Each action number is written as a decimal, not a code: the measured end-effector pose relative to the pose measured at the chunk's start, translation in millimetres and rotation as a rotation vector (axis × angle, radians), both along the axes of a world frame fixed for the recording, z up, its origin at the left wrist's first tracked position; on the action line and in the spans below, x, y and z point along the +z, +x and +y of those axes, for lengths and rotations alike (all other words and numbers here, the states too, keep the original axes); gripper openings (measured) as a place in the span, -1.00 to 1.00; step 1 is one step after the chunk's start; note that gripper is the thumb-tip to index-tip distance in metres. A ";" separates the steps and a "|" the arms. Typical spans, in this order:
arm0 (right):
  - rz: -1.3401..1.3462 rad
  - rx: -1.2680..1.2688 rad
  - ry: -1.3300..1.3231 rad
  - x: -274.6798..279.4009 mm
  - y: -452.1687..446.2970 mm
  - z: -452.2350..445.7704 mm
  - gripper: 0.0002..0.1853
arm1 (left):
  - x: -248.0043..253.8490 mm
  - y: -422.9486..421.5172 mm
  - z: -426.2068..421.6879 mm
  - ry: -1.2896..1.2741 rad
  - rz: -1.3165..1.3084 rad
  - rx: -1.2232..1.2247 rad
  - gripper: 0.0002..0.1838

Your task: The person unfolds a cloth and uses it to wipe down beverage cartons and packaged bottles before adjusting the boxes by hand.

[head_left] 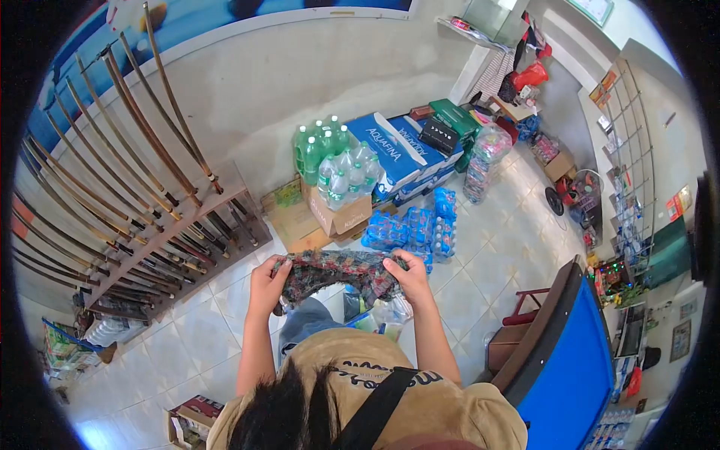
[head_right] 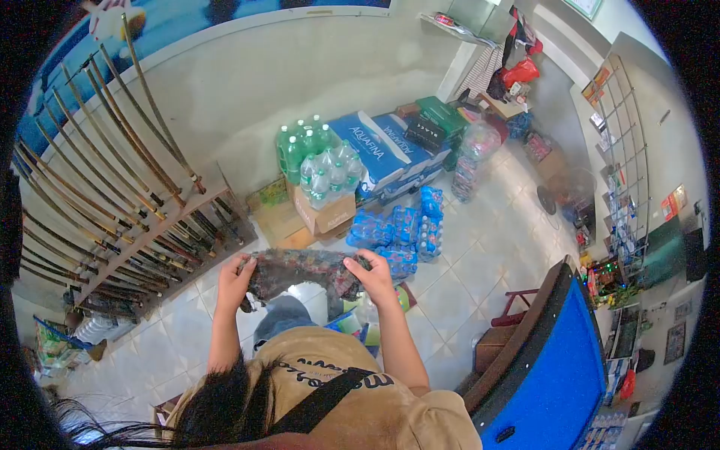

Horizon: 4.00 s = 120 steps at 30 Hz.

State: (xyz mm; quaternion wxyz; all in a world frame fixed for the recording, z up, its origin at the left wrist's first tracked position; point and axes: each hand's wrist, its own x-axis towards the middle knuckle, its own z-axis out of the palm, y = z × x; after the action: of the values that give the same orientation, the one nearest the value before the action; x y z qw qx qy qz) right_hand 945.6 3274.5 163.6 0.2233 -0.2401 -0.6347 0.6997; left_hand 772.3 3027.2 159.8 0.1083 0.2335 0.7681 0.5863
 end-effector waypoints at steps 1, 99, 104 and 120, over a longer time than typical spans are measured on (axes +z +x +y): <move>0.022 -0.014 0.044 -3.1 -2.6 1.7 -0.84 | 0.3 -0.9 -1.1 -0.054 -0.025 -0.001 -0.80; -0.019 -0.117 0.724 11.3 -130.2 105.0 -0.88 | 5.6 -167.7 130.0 -0.039 0.094 -0.098 -0.72; -0.076 -0.067 0.701 3.5 -131.1 110.7 -0.84 | 1.5 -168.1 132.8 -0.006 0.099 -0.088 -0.72; -0.050 0.046 0.598 -3.9 -184.7 133.0 -0.82 | -4.8 -217.1 146.7 0.003 0.086 -0.057 -0.73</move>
State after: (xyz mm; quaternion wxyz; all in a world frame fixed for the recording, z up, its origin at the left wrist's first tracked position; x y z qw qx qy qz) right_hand 760.9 3407.5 159.7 0.2524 -0.1663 -0.8233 0.4803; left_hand 555.2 3173.8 155.0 0.0918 0.2805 0.7642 0.5735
